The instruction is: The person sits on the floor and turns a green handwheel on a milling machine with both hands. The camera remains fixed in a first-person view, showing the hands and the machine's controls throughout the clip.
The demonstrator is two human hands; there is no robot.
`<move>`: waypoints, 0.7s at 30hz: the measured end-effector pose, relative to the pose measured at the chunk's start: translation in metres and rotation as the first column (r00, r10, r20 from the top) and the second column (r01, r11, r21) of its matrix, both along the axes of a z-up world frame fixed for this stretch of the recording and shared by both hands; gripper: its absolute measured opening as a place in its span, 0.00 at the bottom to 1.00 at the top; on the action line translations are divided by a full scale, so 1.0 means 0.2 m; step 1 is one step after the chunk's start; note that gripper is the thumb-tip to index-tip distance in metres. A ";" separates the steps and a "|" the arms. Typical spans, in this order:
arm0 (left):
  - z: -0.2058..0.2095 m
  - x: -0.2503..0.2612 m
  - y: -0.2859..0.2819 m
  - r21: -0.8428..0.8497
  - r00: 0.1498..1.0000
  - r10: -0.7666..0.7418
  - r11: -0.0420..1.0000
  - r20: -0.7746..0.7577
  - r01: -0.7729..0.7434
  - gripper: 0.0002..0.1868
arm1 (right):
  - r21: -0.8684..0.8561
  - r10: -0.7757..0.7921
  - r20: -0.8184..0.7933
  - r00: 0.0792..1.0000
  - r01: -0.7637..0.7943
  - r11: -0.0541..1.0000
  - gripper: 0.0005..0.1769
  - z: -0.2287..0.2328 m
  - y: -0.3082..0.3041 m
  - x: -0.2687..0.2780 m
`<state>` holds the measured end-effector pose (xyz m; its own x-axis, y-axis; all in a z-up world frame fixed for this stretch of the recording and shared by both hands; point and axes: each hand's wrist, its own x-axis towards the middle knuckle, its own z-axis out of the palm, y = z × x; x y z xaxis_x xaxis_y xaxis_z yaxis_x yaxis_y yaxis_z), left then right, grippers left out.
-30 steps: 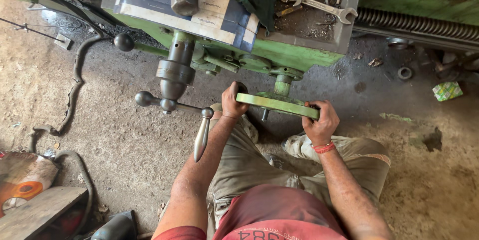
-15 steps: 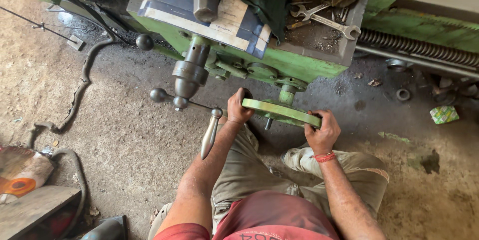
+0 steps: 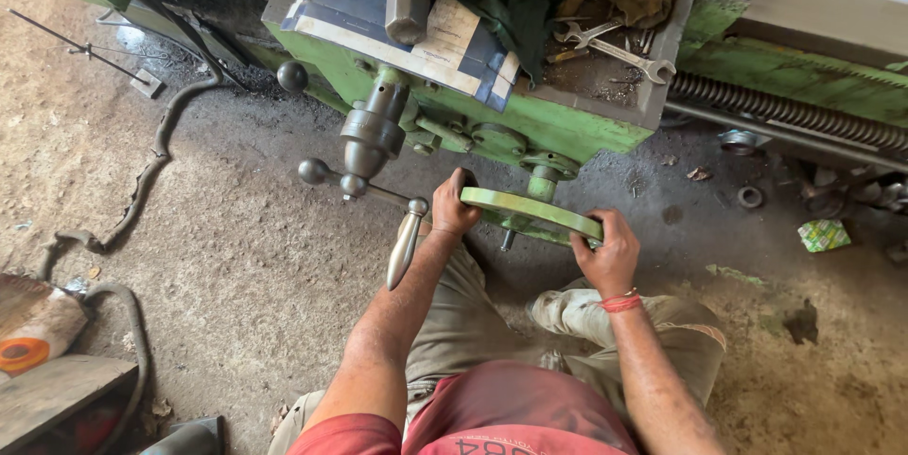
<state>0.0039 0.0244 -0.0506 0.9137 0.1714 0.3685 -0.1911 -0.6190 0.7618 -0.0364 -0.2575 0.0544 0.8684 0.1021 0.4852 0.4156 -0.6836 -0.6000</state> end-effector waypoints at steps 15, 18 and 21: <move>-0.02 -0.02 0.02 -0.044 0.996 -0.020 0.999 -0.082 0.016 0.18 | -0.090 0.157 -0.165 0.974 -0.174 0.981 0.28 0.16 0.02 0.04; -0.04 -0.01 0.03 -0.062 0.997 -0.030 0.998 -0.072 0.026 0.18 | -0.105 0.110 -0.174 0.979 -0.129 0.986 0.28 0.13 0.03 0.04; -0.07 0.00 0.04 -0.087 0.997 -0.051 0.995 -0.051 0.046 0.18 | -0.125 0.114 -0.158 0.981 -0.135 0.983 0.28 0.11 0.02 0.05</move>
<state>0.0032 0.0315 -0.0647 0.9397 0.1553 0.3048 -0.1770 -0.5417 0.8217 -0.0262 -0.2527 0.0761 0.9064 0.2693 0.3255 0.4151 -0.7107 -0.5680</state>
